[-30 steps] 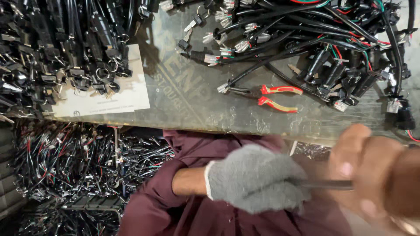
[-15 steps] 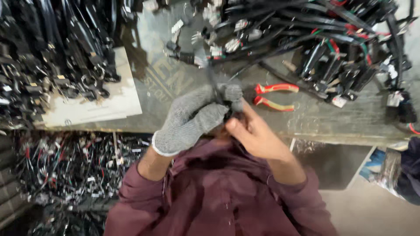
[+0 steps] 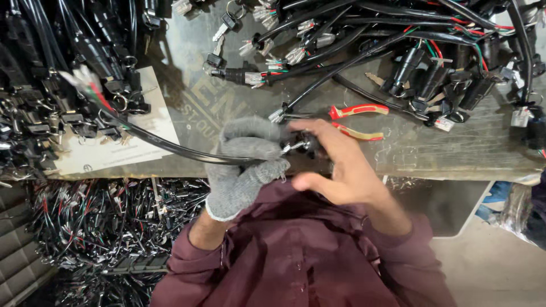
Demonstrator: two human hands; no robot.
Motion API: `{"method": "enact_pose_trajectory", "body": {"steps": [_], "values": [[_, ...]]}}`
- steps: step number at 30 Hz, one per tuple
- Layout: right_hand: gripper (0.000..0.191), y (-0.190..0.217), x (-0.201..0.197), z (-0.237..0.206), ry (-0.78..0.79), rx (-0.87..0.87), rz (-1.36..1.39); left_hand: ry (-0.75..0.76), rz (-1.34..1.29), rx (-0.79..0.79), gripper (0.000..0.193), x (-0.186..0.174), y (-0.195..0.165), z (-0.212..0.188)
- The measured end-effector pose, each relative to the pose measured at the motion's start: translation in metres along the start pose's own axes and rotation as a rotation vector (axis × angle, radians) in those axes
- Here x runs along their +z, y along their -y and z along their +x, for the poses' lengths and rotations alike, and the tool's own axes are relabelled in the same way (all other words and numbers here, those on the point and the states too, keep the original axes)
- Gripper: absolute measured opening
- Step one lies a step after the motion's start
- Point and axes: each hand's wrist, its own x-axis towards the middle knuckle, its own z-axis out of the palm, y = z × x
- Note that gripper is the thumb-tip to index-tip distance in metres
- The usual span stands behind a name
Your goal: The person holds a black cable in one hand and uses red-handled pliers to strip insulation from the wire ends, pulling the cut insulation off and setting the processed cable aside. They repeat the stripping cycle on successive cables from the pile on the workbench.
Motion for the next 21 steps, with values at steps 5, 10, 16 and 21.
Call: {"method": "enact_pose_trajectory", "body": {"steps": [5, 10, 16, 21], "values": [[0.036, -0.026, -0.005, -0.014, -0.061, -0.094, 0.032, -0.032, 0.009, -0.179, 0.015, 0.010, -0.014, 0.000], [0.028, -0.036, 0.008, -0.021, -0.159, -0.119, -0.204, 0.099, 0.616, 0.017, 0.023, 0.021, -0.022, 0.011], [0.044, -0.030, 0.021, -0.027, -0.307, -0.183, -0.316, 0.078, 0.447, -0.201, 0.039, 0.029, -0.026, 0.014], [0.039, -0.030, 0.029, -0.035, -0.394, -0.183, -0.362, -0.011, 0.173, -0.268, 0.055, 0.035, -0.015, 0.008]]}}
